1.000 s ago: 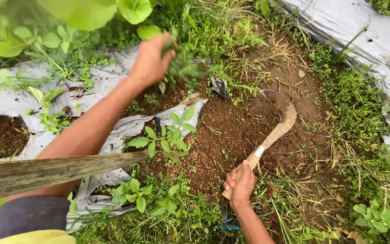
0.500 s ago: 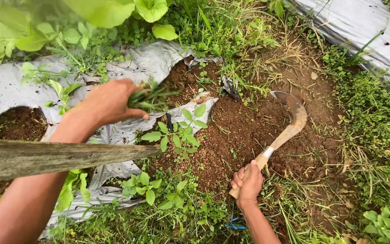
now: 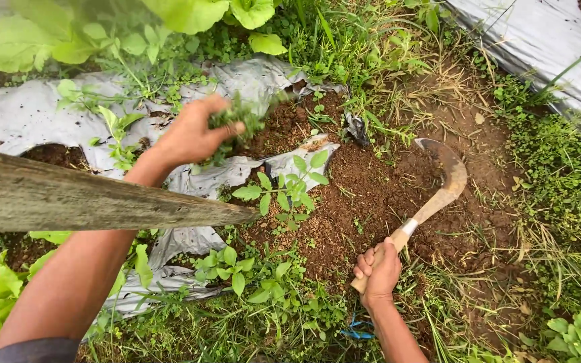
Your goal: Weeding a vegetable garden using a hand sickle and pulling weeds by hand
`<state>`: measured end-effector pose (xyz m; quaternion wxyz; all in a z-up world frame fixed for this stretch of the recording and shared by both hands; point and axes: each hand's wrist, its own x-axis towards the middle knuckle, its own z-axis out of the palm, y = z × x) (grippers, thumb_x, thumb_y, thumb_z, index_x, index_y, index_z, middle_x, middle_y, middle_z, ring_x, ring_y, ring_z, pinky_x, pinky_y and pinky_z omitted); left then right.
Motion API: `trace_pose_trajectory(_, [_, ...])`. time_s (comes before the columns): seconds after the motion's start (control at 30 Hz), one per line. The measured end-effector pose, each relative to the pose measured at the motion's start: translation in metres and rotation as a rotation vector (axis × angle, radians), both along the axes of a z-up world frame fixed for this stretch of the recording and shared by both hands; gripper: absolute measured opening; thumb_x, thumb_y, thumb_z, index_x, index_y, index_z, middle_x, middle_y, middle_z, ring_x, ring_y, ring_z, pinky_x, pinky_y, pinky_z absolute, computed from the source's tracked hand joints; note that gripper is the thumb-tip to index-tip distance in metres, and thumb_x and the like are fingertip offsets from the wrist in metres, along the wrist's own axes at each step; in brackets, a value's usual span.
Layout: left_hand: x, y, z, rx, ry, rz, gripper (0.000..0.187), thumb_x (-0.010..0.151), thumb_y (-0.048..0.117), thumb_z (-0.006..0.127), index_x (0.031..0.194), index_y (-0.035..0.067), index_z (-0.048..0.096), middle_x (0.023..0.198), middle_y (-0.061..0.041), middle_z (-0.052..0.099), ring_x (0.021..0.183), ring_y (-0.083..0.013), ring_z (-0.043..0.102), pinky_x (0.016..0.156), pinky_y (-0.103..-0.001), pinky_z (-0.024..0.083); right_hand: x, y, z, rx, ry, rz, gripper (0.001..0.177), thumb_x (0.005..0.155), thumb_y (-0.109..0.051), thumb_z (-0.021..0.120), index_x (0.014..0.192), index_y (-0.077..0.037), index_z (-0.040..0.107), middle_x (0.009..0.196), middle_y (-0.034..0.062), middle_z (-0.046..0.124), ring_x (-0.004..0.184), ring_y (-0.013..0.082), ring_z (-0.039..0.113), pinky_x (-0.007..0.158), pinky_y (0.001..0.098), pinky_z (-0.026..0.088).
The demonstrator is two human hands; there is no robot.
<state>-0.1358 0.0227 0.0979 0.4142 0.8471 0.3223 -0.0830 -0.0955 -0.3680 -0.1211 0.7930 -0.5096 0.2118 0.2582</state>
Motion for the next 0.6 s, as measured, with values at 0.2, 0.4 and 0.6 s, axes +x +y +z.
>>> trace_pose_trajectory(0.2, [-0.03, -0.001, 0.038, 0.28, -0.433, 0.073, 0.022, 0.107, 0.024, 0.058, 0.12, 0.007, 0.059, 0.11, -0.009, 0.064, 0.093, -0.0213, 0.059, 0.078, -0.041, 0.053, -0.003, -0.002, 0.005, -0.031, 0.011, 0.011, 0.032, 0.107, -0.035, 0.051, 0.08, -0.019, 0.045, 0.057, -0.0049, 0.044, 0.04, 0.0064, 0.034, 0.03, 0.0248, 0.03])
trace_pose_trajectory(0.4, [-0.087, -0.001, 0.002, 0.467, 0.294, 0.036, 0.059, 0.085, 0.055, 0.077, 0.124, 0.015, 0.058, 0.099, -0.016, 0.076, 0.077, -0.0328, 0.073, 0.071, -0.048, 0.064, -0.002, -0.003, 0.003, -0.012, 0.013, 0.01, 0.029, 0.106, -0.036, 0.054, 0.085, -0.018, 0.045, 0.059, -0.005, 0.045, 0.04, 0.0054, 0.034, 0.029, 0.0243, 0.03])
trace_pose_trajectory(0.6, [-0.105, 0.014, -0.093, 0.643, -0.268, -0.134, 0.026, 0.09, 0.031, 0.081, 0.105, 0.012, 0.071, 0.099, -0.01, 0.067, 0.088, -0.0266, 0.065, 0.08, -0.041, 0.057, -0.003, -0.002, 0.009, -0.032, 0.035, 0.011, 0.031, 0.105, -0.035, 0.053, 0.079, -0.02, 0.043, 0.059, -0.005, 0.043, 0.042, 0.0064, 0.033, 0.033, 0.0256, 0.028])
